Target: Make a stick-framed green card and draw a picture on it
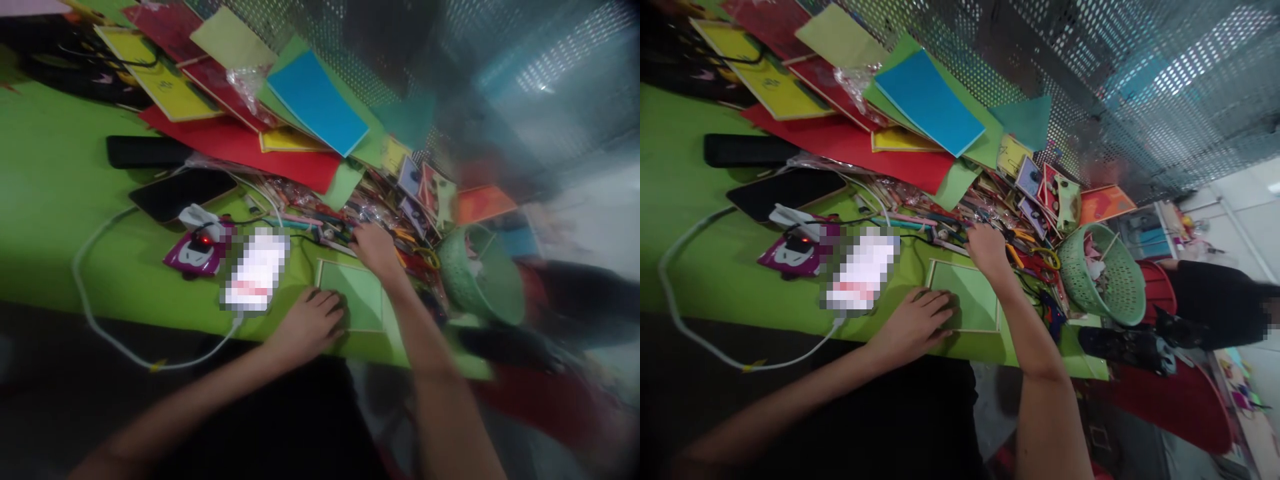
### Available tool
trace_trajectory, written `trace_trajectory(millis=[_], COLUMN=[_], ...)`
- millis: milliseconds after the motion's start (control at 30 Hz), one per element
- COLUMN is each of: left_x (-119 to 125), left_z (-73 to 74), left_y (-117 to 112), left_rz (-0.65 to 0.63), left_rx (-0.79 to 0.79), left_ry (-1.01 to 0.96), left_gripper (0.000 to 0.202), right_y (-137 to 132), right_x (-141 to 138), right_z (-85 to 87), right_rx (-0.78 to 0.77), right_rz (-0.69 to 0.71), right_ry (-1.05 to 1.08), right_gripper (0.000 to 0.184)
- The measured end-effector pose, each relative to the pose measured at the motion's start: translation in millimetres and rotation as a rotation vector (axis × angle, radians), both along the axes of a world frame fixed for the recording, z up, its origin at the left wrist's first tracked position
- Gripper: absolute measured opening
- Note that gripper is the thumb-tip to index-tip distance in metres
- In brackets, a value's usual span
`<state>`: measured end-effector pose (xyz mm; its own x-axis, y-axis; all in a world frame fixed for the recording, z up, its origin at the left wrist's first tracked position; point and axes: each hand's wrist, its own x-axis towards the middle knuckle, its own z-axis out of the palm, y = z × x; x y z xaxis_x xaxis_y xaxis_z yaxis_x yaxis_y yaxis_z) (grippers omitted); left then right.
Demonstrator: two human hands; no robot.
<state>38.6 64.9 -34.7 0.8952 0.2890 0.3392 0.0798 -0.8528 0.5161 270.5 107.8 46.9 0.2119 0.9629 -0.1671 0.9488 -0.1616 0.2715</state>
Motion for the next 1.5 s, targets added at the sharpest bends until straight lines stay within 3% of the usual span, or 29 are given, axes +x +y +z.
trace_trajectory(millis=[200, 300, 433, 533, 600, 700, 867, 1000, 1133, 1200, 1300, 1400, 1500], left_x=[-0.3, -0.9, -0.9, 3.5, 8.3, 14.8, 20.8, 25.2, 28.6, 25.7, 10.7, -11.2, -24.7], left_z=[-4.4, -0.4, 25.4, 46.2, 52.1, 48.4, 37.0, 37.9, 40.4, 40.1, 37.3, 32.7, 25.8], left_y=[0.7, 5.1, 19.2, 31.9, 37.9, 39.3, 24.6, 10.1, 1.4, 0.3, 2.0, 3.5, 1.5], left_rz=[0.01, 0.118, 0.325, 0.34, 0.31, 0.251, 0.119, 0.085, 0.085, 0.093, 0.139, 0.193, 0.13], left_rx=[-0.048, -0.101, -0.075, 0.004, 0.034, 0.027, 0.0, 0.001, -0.001, -0.011, -0.037, -0.077, -0.122], left_ry=[-0.048, -0.171, -0.355, -0.335, -0.262, -0.174, -0.071, -0.042, -0.011, -0.003, 0.0, 0.01, -0.001], left_gripper=[0.027, 0.026, 0.035, 0.045, 0.046, 0.033, 0.021, 0.023, 0.029, 0.03, 0.032, 0.034, 0.032], right_y=[-7.3, -29.8, -72.4, -103.2, -120.3, -138.9, -150.8, -151.4, -149.9, -150.6, -159.7, -177.7, -190.9], right_x=[5.6, 4.3, -7.6, -17.1, -21.4, -26.4, -37.3, -49.6, -61.4, -57.8, -31.4, 4.5, 22.9], right_z=[7.6, 20.9, 37.0, 43.7, 45.1, 40.2, 13.1, -9.6, -21.4, -21.0, -11.6, -2.1, -6.4], right_rx=[0.112, 0.211, 0.26, 0.298, 0.364, 0.542, 0.914, 0.881, 0.92, 1.028, 1.348, 1.548, 1.55], right_rz=[0.06, 0.045, -0.008, 0.038, 0.077, 0.005, -0.292, -0.419, -0.477, -0.53, -0.638, -0.627, -0.625], right_ry=[-0.027, 0.02, 0.129, 0.376, 0.606, 0.864, 1.359, 1.704, 1.698, 1.638, 1.489, 1.452, 1.58], right_gripper=[0.021, 0.02, 0.016, 0.015, 0.015, 0.011, 0.014, 0.024, 0.032, 0.031, 0.034, 0.037, 0.035])
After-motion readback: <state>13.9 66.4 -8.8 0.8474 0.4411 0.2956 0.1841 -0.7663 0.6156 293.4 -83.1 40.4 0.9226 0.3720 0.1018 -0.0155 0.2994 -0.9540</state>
